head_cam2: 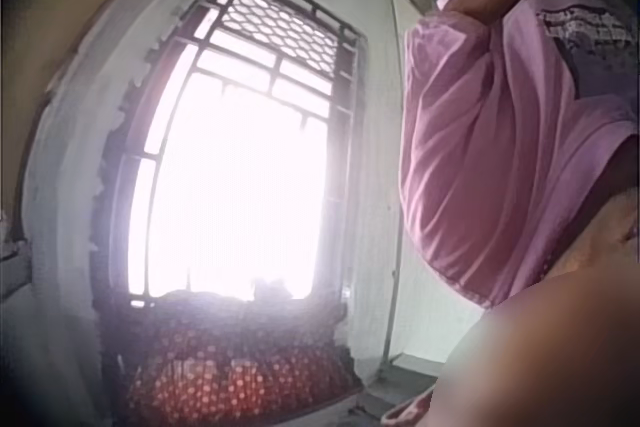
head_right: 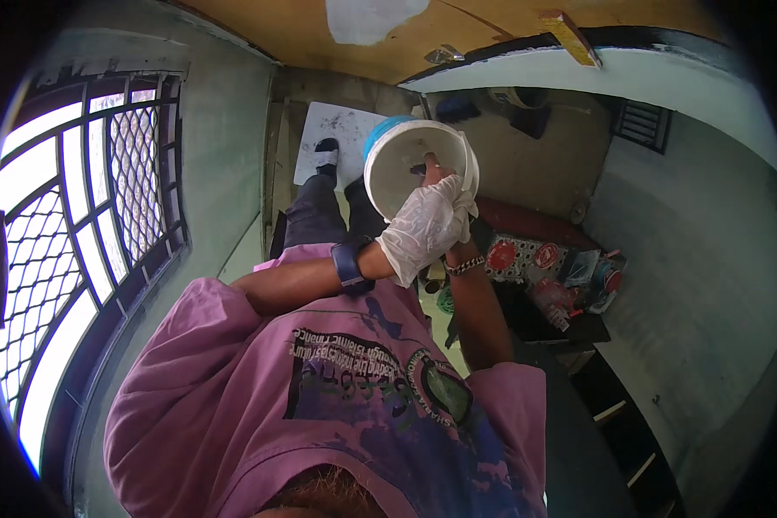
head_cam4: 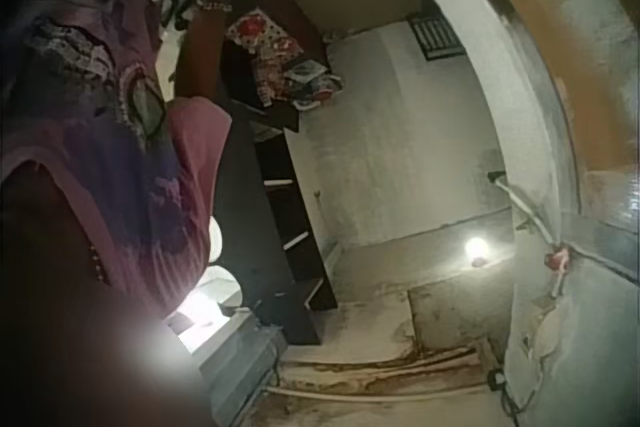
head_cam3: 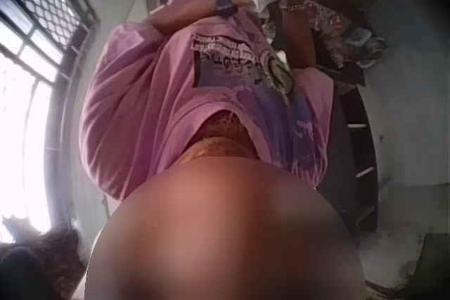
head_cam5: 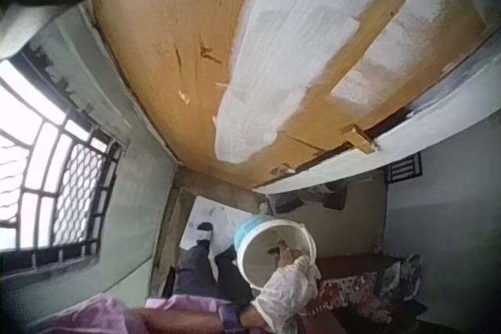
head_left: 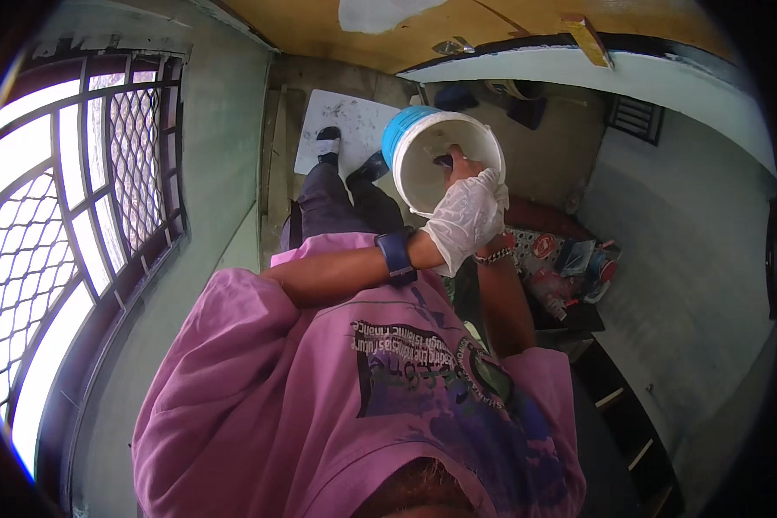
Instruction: The person paints the surface of a wooden door with white paint using a paint brush.
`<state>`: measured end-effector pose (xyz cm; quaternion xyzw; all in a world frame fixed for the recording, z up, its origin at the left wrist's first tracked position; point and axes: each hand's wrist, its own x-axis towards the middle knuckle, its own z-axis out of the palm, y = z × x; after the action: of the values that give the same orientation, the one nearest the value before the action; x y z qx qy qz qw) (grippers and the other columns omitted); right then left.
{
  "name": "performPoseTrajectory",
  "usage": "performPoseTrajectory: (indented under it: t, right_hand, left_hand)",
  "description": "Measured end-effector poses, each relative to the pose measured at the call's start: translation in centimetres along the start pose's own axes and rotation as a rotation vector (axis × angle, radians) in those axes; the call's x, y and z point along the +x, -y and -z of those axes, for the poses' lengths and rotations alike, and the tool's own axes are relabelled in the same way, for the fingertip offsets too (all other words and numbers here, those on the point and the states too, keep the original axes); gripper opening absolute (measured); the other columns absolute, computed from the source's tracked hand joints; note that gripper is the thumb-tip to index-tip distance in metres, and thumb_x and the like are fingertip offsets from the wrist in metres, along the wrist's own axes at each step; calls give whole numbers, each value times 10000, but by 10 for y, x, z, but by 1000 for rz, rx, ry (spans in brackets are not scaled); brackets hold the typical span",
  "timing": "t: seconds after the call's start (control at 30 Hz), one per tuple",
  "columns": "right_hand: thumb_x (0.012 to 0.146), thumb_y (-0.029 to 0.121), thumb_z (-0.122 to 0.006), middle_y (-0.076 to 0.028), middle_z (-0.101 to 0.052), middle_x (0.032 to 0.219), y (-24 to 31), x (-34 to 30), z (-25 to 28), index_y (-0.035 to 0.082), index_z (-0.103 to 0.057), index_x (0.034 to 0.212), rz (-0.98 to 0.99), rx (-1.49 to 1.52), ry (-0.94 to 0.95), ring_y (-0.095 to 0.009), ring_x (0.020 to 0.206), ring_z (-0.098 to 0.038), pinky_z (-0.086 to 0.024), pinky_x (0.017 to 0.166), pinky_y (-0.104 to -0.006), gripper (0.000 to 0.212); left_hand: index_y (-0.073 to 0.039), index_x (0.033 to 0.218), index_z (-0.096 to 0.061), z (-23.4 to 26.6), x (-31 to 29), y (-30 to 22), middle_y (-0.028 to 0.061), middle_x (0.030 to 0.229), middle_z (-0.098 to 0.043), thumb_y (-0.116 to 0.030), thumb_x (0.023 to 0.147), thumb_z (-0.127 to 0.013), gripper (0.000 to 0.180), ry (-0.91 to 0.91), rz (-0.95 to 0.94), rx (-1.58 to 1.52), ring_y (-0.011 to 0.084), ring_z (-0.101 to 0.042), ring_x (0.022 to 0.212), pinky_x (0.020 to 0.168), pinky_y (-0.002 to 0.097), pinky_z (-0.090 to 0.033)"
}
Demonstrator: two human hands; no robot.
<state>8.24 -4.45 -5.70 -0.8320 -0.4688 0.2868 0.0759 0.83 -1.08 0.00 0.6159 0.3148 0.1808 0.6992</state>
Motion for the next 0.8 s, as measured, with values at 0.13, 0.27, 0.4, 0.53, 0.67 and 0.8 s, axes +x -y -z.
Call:
performPoseTrajectory:
  t: [0.13,0.27,0.4,0.53,0.67,0.8]
  right_hand:
    - [752,73,-562,-211,-612,882,-3,2,-5,76,-475,1114,-130,-121,13,-381,857,-579,-468,747,-468,372]
    - [758,66,-541,-218,-608,884,21,11,5,53,-503,1071,-301,-164,129,-384,867,-572,-465,752,-471,316]
    - [764,61,-524,-227,-602,895,14,8,0,36,-504,1075,-245,-153,121,-386,883,-565,-461,763,-475,313]
    - [758,68,-529,-229,-600,911,19,8,-3,28,-504,1076,-306,-143,151,-379,890,-568,-473,764,-457,321]
    - [764,106,-537,-215,-602,894,4,-27,1,27,-509,1042,-160,-104,36,-369,855,-578,-481,722,-444,290]
    - [772,156,-547,-196,-605,872,-8,-67,20,26,-515,997,49,-66,-120,-355,809,-592,-492,665,-426,261]
  left_hand:
    - [53,873,-496,7,5,-4,237,811,-508,-56,699,-518,207,23,-49,155,380,-540,695,638,380,-455]
    - [52,828,-513,-8,9,36,245,837,-513,-51,689,-524,173,-123,-209,456,383,-539,698,651,388,-452]
    - [49,819,-518,14,-4,-14,247,825,-526,-59,686,-524,172,64,-9,158,397,-545,724,656,403,-448]
    - [44,829,-519,-17,-1,54,239,798,-546,-71,703,-521,170,-207,-222,548,396,-565,716,616,393,-457]
    - [41,832,-519,13,-10,-7,219,766,-567,-69,720,-504,158,-40,40,-76,376,-578,678,590,385,-459]
    - [23,842,-525,34,1,-42,157,687,-584,-47,732,-469,143,98,101,-174,319,-594,657,580,365,-465]
